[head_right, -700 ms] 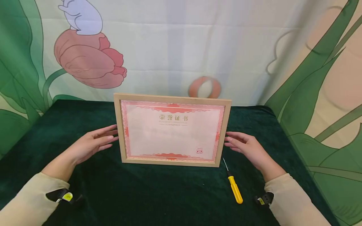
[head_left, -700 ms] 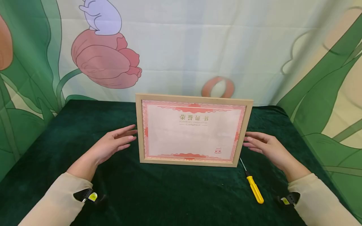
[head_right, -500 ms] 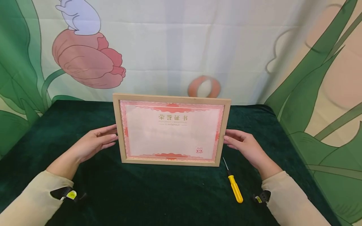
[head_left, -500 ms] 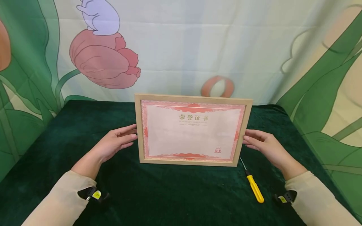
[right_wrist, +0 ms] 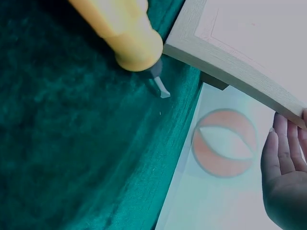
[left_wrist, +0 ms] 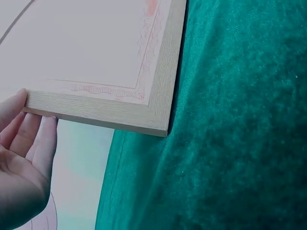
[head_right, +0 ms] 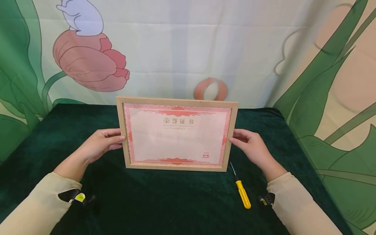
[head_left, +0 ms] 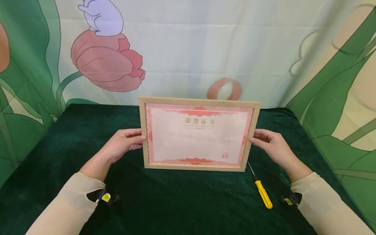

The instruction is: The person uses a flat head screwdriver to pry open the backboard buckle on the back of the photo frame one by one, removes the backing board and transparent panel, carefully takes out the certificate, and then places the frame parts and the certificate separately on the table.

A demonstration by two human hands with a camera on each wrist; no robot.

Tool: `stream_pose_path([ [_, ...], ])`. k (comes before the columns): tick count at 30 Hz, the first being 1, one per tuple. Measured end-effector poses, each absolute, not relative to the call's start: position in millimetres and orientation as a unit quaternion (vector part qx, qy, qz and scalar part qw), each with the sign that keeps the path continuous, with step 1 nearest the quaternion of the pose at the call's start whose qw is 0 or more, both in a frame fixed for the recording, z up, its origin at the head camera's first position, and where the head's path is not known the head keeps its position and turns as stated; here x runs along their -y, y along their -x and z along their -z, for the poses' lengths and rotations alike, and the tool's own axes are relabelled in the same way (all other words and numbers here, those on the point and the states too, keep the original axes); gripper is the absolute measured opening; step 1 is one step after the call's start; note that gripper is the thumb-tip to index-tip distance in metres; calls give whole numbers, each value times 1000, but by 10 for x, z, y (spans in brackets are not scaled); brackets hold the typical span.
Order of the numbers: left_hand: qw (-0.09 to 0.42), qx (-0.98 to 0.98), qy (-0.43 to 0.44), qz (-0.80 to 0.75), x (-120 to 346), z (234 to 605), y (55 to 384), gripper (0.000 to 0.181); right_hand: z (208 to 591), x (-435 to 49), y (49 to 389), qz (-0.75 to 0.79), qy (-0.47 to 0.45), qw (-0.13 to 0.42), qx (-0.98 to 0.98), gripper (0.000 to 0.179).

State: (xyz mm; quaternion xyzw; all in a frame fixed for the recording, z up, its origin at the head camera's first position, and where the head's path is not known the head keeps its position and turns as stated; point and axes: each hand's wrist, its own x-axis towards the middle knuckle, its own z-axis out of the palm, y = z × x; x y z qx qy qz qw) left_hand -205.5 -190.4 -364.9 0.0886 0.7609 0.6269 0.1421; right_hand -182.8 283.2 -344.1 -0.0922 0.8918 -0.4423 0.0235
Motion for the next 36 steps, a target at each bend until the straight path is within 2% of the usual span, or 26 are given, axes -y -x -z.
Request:
stream_pose_path([
  [21,90,-814,-118,-562,1884,3577,1986,46,3402,-2810,1817,422,94,12,-902,50],
  [36,53,-827,-145,-541,1868,3514,1899,42,3334,-2807,1758,372,123,-43,-919,41],
])
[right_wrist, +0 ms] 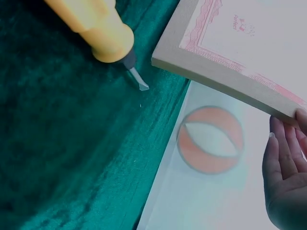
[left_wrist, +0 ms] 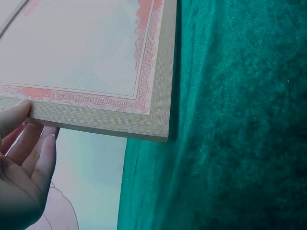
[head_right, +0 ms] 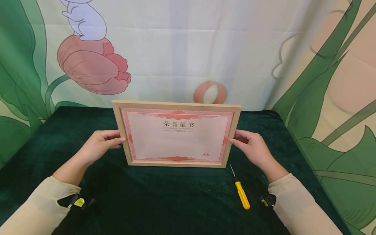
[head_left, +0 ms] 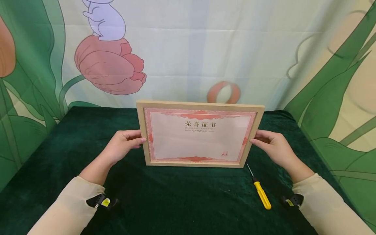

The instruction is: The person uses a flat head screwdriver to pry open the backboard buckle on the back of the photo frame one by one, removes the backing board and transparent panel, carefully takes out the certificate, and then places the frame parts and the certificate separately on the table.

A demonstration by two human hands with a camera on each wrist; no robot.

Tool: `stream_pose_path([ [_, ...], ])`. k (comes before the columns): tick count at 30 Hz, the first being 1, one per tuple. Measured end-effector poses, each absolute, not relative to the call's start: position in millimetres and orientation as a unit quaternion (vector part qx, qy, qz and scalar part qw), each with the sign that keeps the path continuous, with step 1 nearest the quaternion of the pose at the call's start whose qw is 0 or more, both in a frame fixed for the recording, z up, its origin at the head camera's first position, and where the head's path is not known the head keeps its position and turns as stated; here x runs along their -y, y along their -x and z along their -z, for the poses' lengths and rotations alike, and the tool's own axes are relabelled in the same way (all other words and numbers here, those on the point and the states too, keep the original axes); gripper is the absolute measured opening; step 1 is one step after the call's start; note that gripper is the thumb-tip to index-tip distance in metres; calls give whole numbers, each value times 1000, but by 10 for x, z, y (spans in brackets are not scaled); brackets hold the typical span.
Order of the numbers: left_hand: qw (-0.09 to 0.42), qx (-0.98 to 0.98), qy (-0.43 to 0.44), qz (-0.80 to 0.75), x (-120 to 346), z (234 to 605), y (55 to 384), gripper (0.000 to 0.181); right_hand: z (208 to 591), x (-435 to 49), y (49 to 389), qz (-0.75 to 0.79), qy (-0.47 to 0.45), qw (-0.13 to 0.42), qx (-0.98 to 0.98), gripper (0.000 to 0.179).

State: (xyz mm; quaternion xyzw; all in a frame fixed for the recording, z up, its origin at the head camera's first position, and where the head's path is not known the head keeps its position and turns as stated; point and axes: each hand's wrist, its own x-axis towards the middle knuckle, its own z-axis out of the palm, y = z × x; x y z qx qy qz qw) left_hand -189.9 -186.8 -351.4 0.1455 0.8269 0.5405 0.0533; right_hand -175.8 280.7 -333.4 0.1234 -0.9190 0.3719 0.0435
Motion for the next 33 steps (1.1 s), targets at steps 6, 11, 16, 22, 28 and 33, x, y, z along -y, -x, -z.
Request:
stream_pose_path([
  [6,40,-831,-151,-534,1875,3466,1871,41,3301,-2791,1747,-370,-130,57,918,40],
  [11,32,-833,-156,-530,1881,3443,1865,41,3285,-2779,1744,-371,-129,65,918,38],
  [16,26,-836,-156,-525,1889,3455,1861,40,3297,-2770,1735,-372,-135,77,915,38],
  [22,17,-845,-157,-511,1895,3482,1856,38,3332,-2765,1749,-372,-139,92,913,37],
  [28,-4,-855,-168,-490,1899,3518,1865,34,3358,-2758,1761,-374,-145,104,910,36],
  [33,-40,-879,-176,-442,1895,3521,1847,31,3363,-2746,1754,-377,-151,118,906,35],
])
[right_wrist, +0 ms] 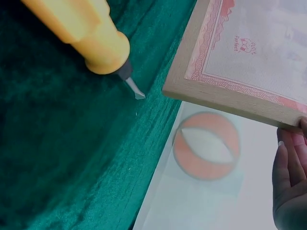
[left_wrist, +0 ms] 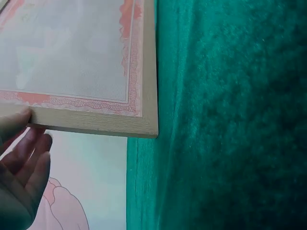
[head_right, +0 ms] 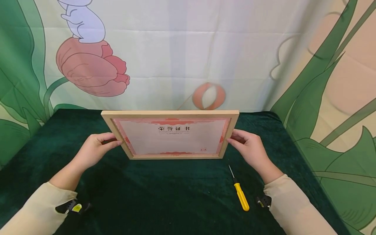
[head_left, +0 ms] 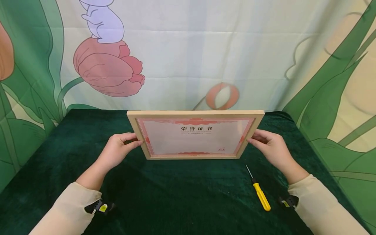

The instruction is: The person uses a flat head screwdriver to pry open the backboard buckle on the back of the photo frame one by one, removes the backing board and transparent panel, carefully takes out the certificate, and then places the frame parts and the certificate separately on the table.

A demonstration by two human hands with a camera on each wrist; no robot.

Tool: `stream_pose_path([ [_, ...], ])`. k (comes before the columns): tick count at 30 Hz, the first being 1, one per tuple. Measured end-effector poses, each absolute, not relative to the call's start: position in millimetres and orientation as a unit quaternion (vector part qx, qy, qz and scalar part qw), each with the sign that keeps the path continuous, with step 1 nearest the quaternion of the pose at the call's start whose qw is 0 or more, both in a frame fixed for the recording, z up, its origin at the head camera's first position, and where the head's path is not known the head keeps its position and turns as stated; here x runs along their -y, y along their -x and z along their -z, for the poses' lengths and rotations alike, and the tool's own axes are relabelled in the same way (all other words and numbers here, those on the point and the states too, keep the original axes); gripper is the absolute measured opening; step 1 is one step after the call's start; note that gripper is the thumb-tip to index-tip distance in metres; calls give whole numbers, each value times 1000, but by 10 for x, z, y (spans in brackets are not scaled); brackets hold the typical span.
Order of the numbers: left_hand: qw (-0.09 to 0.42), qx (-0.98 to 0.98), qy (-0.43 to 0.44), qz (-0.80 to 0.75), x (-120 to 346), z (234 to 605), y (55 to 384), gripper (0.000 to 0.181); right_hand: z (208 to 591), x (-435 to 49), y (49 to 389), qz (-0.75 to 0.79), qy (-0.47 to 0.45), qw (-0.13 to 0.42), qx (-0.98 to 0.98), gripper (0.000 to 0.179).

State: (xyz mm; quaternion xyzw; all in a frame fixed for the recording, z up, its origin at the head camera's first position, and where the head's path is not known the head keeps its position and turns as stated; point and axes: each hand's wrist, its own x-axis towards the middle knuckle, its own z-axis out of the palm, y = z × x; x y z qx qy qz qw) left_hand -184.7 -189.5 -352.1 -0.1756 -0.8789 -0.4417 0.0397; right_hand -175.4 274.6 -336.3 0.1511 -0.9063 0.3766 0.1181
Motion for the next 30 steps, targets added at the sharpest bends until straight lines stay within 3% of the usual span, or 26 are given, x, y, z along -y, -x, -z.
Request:
stream_pose_path([
  [4,84,897,172,399,1886,3532,1827,25,3364,-2729,1735,-369,-153,132,907,34],
  [7,78,899,164,398,1882,3524,1808,23,3357,-2706,1722,-349,-154,151,912,32],
  [14,-6,882,141,449,1903,3516,1801,29,3345,-2682,1712,-332,-150,166,916,30],
  [30,-103,811,173,549,2027,3480,1797,43,3299,-2714,1708,-345,-140,148,916,27],
])
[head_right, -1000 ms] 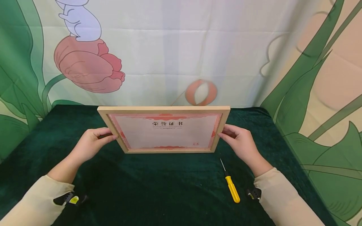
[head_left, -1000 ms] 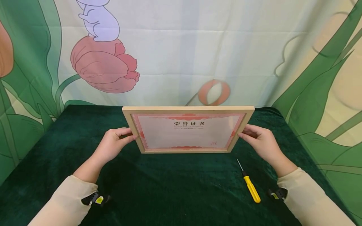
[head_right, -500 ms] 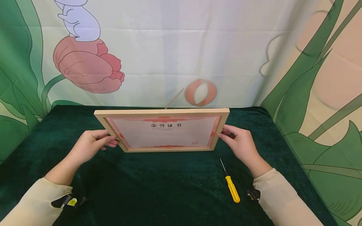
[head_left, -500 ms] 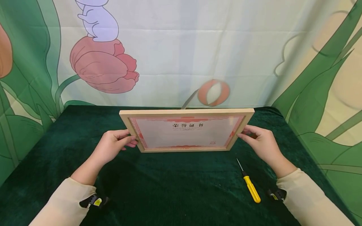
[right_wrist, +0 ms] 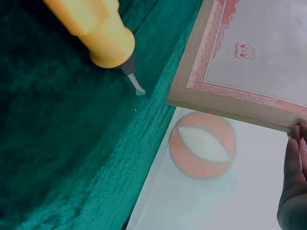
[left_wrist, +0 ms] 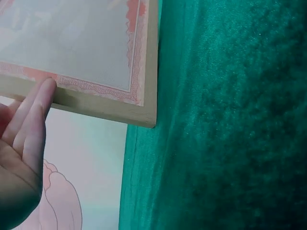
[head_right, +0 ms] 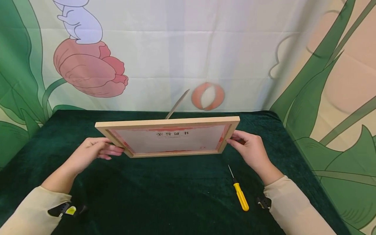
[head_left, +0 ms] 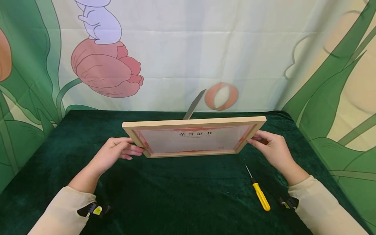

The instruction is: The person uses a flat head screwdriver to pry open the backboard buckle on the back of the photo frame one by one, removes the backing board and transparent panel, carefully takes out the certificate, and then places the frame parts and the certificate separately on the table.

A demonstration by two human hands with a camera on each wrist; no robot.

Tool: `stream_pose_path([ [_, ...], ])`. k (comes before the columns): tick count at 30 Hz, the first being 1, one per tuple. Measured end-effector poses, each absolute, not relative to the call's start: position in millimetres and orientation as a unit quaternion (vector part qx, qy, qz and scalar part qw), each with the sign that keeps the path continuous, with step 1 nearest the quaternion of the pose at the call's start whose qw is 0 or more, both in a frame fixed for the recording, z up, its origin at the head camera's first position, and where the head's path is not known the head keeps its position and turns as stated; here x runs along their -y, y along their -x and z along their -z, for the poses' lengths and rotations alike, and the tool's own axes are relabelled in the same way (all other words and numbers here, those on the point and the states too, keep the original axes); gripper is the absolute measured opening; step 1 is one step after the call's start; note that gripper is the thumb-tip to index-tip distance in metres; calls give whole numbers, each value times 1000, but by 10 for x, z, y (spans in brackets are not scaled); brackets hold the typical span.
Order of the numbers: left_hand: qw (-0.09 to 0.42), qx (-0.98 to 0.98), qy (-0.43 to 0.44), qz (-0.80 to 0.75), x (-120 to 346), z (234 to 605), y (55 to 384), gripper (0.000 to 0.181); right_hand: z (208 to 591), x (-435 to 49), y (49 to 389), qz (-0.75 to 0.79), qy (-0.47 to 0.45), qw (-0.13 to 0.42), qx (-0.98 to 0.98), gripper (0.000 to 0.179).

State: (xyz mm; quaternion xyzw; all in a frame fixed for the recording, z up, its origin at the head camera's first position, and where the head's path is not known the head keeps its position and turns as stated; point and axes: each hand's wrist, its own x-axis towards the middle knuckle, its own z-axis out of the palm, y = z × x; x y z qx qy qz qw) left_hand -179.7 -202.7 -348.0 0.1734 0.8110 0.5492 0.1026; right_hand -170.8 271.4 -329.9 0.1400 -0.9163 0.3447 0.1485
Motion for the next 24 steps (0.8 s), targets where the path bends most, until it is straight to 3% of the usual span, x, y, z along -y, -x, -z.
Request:
stream_pose_path([
  [6,111,-805,-148,-563,2024,3475,1785,59,3312,-2732,1698,-344,-134,140,919,26],
  [24,108,-795,-148,-578,2013,3498,1741,62,3315,-2713,1594,-364,-128,125,914,26],
])
